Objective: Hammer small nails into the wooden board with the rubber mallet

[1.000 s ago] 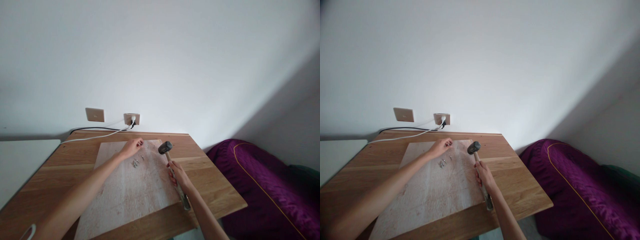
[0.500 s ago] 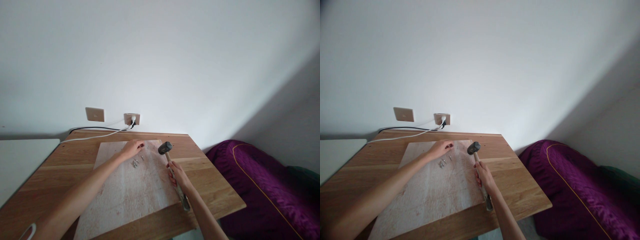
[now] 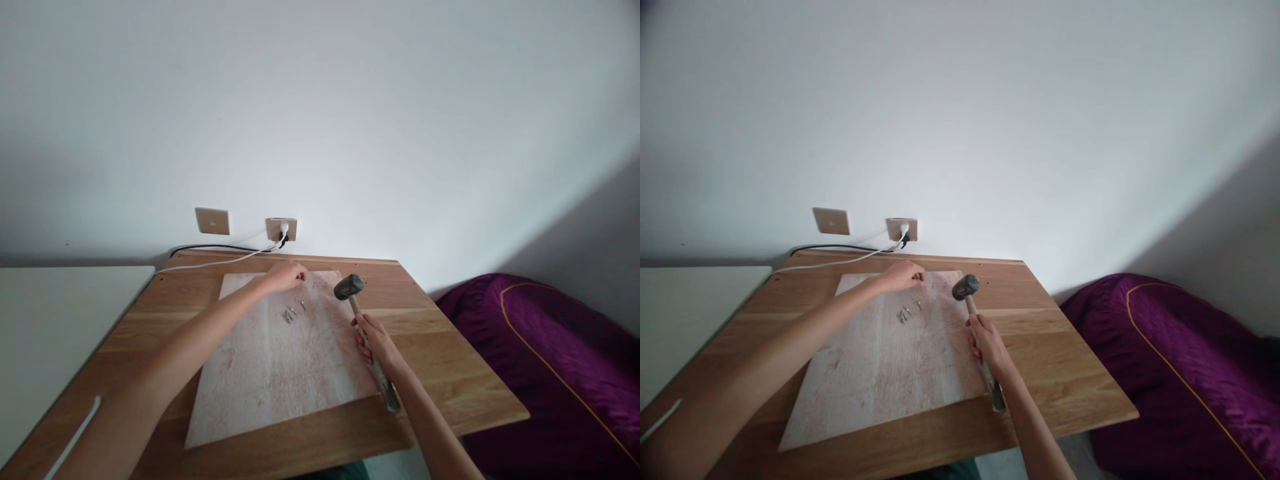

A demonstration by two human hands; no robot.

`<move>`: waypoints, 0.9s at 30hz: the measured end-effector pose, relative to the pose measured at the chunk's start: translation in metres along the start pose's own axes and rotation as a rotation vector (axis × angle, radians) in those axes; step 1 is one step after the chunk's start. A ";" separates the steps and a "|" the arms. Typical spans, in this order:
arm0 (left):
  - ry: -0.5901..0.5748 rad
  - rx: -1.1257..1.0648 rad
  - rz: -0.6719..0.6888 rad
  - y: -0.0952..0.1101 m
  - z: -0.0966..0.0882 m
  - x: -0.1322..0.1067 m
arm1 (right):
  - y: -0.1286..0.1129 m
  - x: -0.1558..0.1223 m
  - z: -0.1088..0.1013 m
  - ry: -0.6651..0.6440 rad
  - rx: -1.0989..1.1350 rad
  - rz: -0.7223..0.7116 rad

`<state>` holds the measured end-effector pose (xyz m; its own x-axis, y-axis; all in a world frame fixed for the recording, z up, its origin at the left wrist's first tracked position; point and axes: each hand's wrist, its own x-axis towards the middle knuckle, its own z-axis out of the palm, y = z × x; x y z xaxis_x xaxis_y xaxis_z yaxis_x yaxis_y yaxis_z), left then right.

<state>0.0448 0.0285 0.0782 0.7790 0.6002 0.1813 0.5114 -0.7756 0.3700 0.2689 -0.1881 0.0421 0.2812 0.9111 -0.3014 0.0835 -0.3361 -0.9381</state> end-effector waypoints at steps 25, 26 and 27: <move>0.311 -0.388 -0.070 -0.024 0.055 -0.013 | -0.060 -0.003 0.028 -0.076 -0.144 -0.101; 0.321 -0.403 -0.090 -0.025 0.057 -0.012 | -0.065 0.000 0.033 -0.085 -0.158 -0.114; 0.330 -0.414 -0.101 -0.026 0.058 -0.012 | -0.068 0.004 0.039 -0.090 -0.170 -0.128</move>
<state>0.0432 0.0306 0.0140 0.5437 0.7493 0.3781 0.3408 -0.6088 0.7164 0.2274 -0.1523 0.0981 0.1720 0.9639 -0.2034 0.2750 -0.2452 -0.9296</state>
